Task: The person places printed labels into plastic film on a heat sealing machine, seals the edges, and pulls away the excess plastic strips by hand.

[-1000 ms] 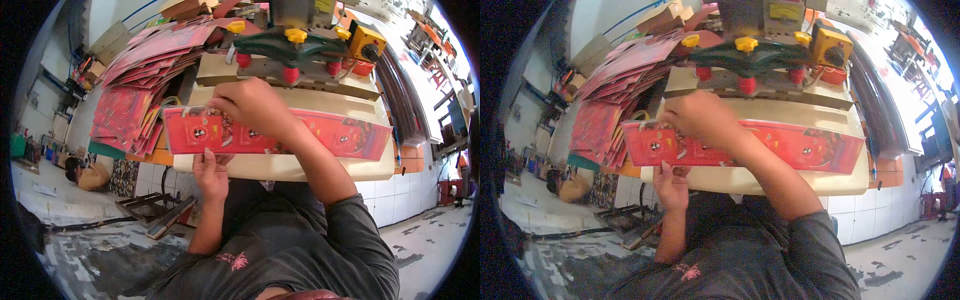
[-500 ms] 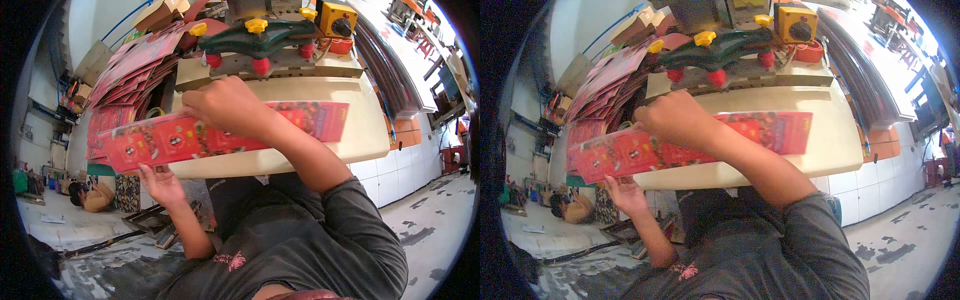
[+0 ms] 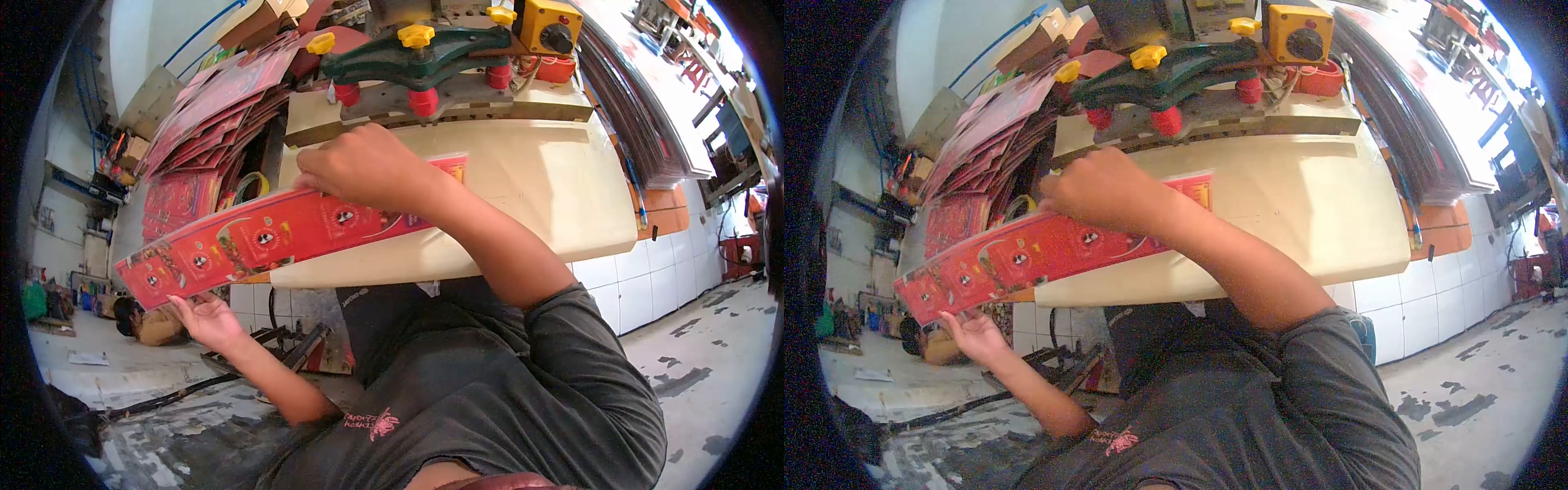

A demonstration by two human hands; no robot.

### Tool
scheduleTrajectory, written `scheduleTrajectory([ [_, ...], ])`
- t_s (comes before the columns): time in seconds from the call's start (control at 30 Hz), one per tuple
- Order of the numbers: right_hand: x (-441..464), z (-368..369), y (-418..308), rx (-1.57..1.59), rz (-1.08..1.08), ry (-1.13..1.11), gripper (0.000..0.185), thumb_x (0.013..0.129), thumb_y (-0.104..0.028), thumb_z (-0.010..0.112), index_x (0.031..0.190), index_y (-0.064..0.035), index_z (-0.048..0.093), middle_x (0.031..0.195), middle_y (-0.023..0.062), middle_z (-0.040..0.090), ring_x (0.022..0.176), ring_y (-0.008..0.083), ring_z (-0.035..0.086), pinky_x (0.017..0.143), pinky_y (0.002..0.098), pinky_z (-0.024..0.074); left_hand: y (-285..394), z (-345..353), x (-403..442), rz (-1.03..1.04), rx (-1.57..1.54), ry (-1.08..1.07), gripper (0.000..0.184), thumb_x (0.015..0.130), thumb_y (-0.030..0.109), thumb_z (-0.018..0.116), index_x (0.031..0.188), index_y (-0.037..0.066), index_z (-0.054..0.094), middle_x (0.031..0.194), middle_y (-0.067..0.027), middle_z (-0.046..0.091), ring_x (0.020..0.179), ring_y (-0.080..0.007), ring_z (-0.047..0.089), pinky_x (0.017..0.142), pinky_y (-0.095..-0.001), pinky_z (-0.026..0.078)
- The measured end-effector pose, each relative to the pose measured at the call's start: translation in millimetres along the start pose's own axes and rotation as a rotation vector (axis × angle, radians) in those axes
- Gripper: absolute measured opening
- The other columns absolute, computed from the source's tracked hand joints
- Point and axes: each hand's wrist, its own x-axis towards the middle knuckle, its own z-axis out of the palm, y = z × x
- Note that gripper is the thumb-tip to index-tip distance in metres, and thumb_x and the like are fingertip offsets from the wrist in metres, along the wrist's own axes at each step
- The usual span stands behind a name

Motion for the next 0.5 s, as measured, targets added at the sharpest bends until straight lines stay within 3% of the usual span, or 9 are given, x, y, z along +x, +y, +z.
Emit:
scheduleTrajectory([
  [0.07, -0.4, 3.4, 1.4, 0.042, 0.005, -0.028, 0.028, 0.094, -0.034, 0.063, 0.08, -0.0099, 0.061, 0.059, 0.0127, 0.062, 0.057, 0.0346, 0.064, 0.052, 0.0457, 0.0483, 5.7, -7.3, 6.9, 0.01, -0.026, 0.047, 0.031, 0.097, 0.022, 0.065, 0.125, 0.008, 0.059, 0.12, -0.0086, 0.067, 0.098, -0.0197, 0.066, 0.082, -0.0315, 0.055],
  [0.1, -0.7, 4.1, 1.7, 0.042, 0.005, -0.028, 0.028, 0.094, -0.034, 0.063, 0.08, -0.0099, 0.061, 0.059, 0.0127, 0.062, 0.057, 0.0346, 0.064, 0.052, 0.0457, 0.0483, 9.6, -40.6, 21.5, 0.011, -0.004, 0.01, 0.038, 0.1, 0.021, 0.06, 0.133, 0.004, 0.055, 0.128, -0.0113, 0.064, 0.107, -0.0208, 0.065, 0.094, -0.0363, 0.053],
  [0.27, -4.0, 8.6, 4.3, 0.053, -0.011, -0.093, 0.033, 0.096, -0.038, 0.06, 0.081, -0.0086, 0.061, 0.059, 0.0156, 0.06, 0.058, 0.0382, 0.063, 0.053, 0.0481, 0.0472, 26.2, -50.6, 25.9, 0.012, -0.012, 0.023, 0.036, 0.101, 0.022, 0.059, 0.131, 0.004, 0.056, 0.128, -0.0115, 0.064, 0.11, -0.0214, 0.063, 0.096, -0.0381, 0.052],
  [0.43, -0.8, 13.9, 1.1, 0.127, 0.098, -0.1, 0.033, 0.097, -0.038, 0.058, 0.084, -0.0078, 0.061, 0.065, 0.0185, 0.061, 0.064, 0.0423, 0.062, 0.058, 0.0519, 0.0472, 15.4, -3.6, -7.3, -0.051, -0.001, -0.013, 0.037, 0.101, 0.027, 0.058, 0.13, 0.004, 0.057, 0.128, -0.012, 0.064, 0.113, -0.0221, 0.062, 0.099, -0.0379, 0.051],
  [0.5, 1.3, 13.6, -0.3, 0.163, 0.121, -0.079, 0.033, 0.097, -0.037, 0.057, 0.085, -0.0075, 0.061, 0.066, 0.0192, 0.062, 0.067, 0.0436, 0.062, 0.06, 0.0531, 0.0472, -4.7, 4.1, -27.1, -0.177, -0.126, -0.289, 0.039, 0.102, 0.029, 0.057, 0.133, 0.005, 0.055, 0.129, -0.0134, 0.064, 0.114, -0.0232, 0.063, 0.099, -0.0416, 0.053],
])
